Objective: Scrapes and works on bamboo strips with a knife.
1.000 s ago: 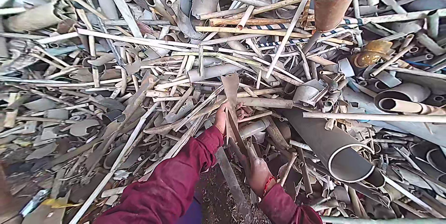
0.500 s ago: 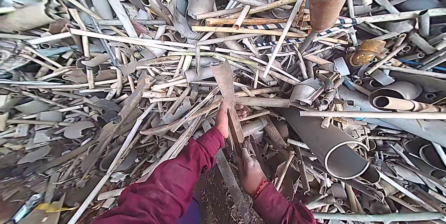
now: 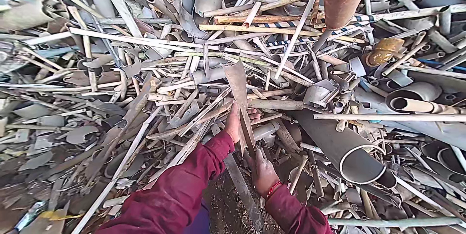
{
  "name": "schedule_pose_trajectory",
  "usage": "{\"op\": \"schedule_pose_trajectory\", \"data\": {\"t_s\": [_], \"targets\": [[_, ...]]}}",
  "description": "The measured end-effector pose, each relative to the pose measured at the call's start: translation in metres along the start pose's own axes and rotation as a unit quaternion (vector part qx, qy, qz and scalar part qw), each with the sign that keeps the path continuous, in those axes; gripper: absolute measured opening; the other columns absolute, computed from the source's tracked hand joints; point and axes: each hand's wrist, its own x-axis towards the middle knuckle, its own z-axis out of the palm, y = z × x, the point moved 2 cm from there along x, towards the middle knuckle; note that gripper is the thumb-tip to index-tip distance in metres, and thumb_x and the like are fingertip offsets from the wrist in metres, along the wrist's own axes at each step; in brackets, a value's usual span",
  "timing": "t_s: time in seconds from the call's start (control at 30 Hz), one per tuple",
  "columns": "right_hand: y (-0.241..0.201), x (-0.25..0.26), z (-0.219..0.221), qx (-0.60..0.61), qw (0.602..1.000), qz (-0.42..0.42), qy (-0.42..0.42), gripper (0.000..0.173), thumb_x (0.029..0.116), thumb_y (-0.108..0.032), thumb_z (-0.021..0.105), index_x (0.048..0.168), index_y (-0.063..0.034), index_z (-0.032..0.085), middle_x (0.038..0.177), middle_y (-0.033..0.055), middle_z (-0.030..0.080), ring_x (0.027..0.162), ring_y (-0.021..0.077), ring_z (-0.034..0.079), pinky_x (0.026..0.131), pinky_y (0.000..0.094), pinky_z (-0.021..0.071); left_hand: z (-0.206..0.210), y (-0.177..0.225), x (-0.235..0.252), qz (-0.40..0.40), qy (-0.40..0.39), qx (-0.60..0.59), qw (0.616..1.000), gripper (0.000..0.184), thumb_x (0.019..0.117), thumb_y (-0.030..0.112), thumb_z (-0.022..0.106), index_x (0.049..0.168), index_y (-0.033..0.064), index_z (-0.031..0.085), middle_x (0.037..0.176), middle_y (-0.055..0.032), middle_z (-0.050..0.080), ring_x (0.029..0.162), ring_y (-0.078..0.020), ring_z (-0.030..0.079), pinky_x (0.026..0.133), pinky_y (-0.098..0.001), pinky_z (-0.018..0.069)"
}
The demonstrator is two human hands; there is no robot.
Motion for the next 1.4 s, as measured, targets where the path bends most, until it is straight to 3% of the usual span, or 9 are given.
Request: {"op": "schedule_pose_trajectory", "data": {"t_s": [0.17,0.33,0.4,0.63,0.73,0.9,1.1,1.23,1.4], "targets": [[-0.006,0.002,-0.014,-0.021,0.995,0.096,-0.012,0.05,0.1125,-0.031,0.04,0.15,0.0011,0.033,0.12,0.0247,0.068,0.115,0.0385,0.068,0.1,0.0518,0.0513,-0.001,-0.001,0.002,0.018,0.014,-0.022,0.999,0.074,0.1089,0.055,0.009,0.128,0.0037,0.058,0.081,-0.0095,0.068,0.076,-0.021,0.071,0.078,-0.0357,0.0599],[-0.004,0.0,-0.009,-0.01,0.998,0.058,-0.031,0.049,0.1122,-0.029,0.041,0.148,0.0041,0.035,0.114,0.0255,0.067,0.111,0.0384,0.067,0.099,0.051,0.0512,-0.002,-0.002,0.001,0.044,0.038,-0.032,0.998,0.073,0.1092,0.054,0.008,0.118,0.0037,0.06,0.076,-0.0062,0.067,0.072,-0.0189,0.071,0.077,-0.0353,0.0612],[-0.007,-0.002,-0.018,-0.066,0.992,0.099,-0.044,0.05,0.1128,-0.031,0.038,0.153,-0.0015,0.031,0.123,0.0246,0.067,0.118,0.0387,0.066,0.101,0.0525,0.0506,-0.005,0.0,0.004,0.044,0.051,-0.036,0.997,0.072,0.1086,0.056,0.008,0.118,0.0056,0.059,0.078,-0.0047,0.066,0.074,-0.0177,0.07,0.077,-0.0349,0.0602],[0.003,-0.007,-0.019,-0.086,0.99,0.056,-0.099,0.047,0.113,-0.027,0.037,0.155,-0.005,0.034,0.122,0.0259,0.067,0.118,0.0416,0.065,0.101,0.0558,0.0495,-0.016,0.009,0.01,0.019,0.133,-0.044,0.99,0.071,0.1091,0.056,0.01,0.126,0.0033,0.055,0.088,-0.0088,0.065,0.074,-0.0179,0.068,0.073,-0.0323,0.0584],[0.009,-0.008,-0.014,-0.053,0.994,0.009,-0.1,0.05,0.1122,-0.024,0.04,0.155,0.0002,0.034,0.116,0.0287,0.067,0.113,0.0431,0.066,0.101,0.0557,0.0489,-0.016,0.009,0.011,0.006,0.132,-0.032,0.991,0.07,0.1096,0.055,0.011,0.124,0.0025,0.056,0.087,-0.0101,0.067,0.075,-0.0189,0.069,0.074,-0.0331,0.0588],[0.005,-0.01,-0.02,-0.072,0.99,0.064,-0.102,0.048,0.1128,-0.024,0.038,0.155,-0.0029,0.032,0.121,0.0269,0.066,0.117,0.0412,0.066,0.102,0.0542,0.0493,-0.016,0.009,0.012,0.01,0.124,-0.045,0.991,0.07,0.1093,0.056,0.011,0.129,0.0041,0.055,0.095,-0.0091,0.068,0.083,-0.0187,0.07,0.079,-0.0348,0.0589],[0.012,-0.014,-0.033,-0.002,0.994,0.111,-0.005,0.047,0.1119,-0.026,0.043,0.149,0.0022,0.037,0.119,0.0273,0.066,0.113,0.0404,0.067,0.099,0.0532,0.0508,-0.016,0.018,0.011,0.044,0.099,-0.007,0.994,0.073,0.1096,0.054,0.007,0.135,0.0013,0.051,0.101,-0.0148,0.068,0.09,-0.0226,0.072,0.085,-0.0373,0.0586],[0.013,-0.021,-0.017,0.064,0.989,-0.073,0.108,0.042,0.1032,-0.011,0.055,0.139,0.0099,0.044,0.107,0.0261,0.068,0.093,0.0378,0.071,0.086,0.0517,0.0564,-0.014,0.012,0.011,0.056,0.046,0.067,0.995,0.081,0.1077,0.056,0.003,0.131,0.0006,0.057,0.084,-0.0124,0.07,0.077,-0.0224,0.072,0.076,-0.0366,0.0609],[-0.004,-0.011,-0.016,-0.015,0.998,0.035,0.055,0.043,0.1101,-0.015,0.043,0.15,0.0013,0.041,0.145,0.0262,0.054,0.117,0.0398,0.066,0.099,0.0515,0.0529,0.005,-0.008,-0.003,0.004,0.0,0.06,0.998,0.09,0.1028,0.06,-0.007,0.133,0.004,0.056,0.078,-0.0107,0.069,0.066,-0.0204,0.069,0.065,-0.0332,0.0594]]}}
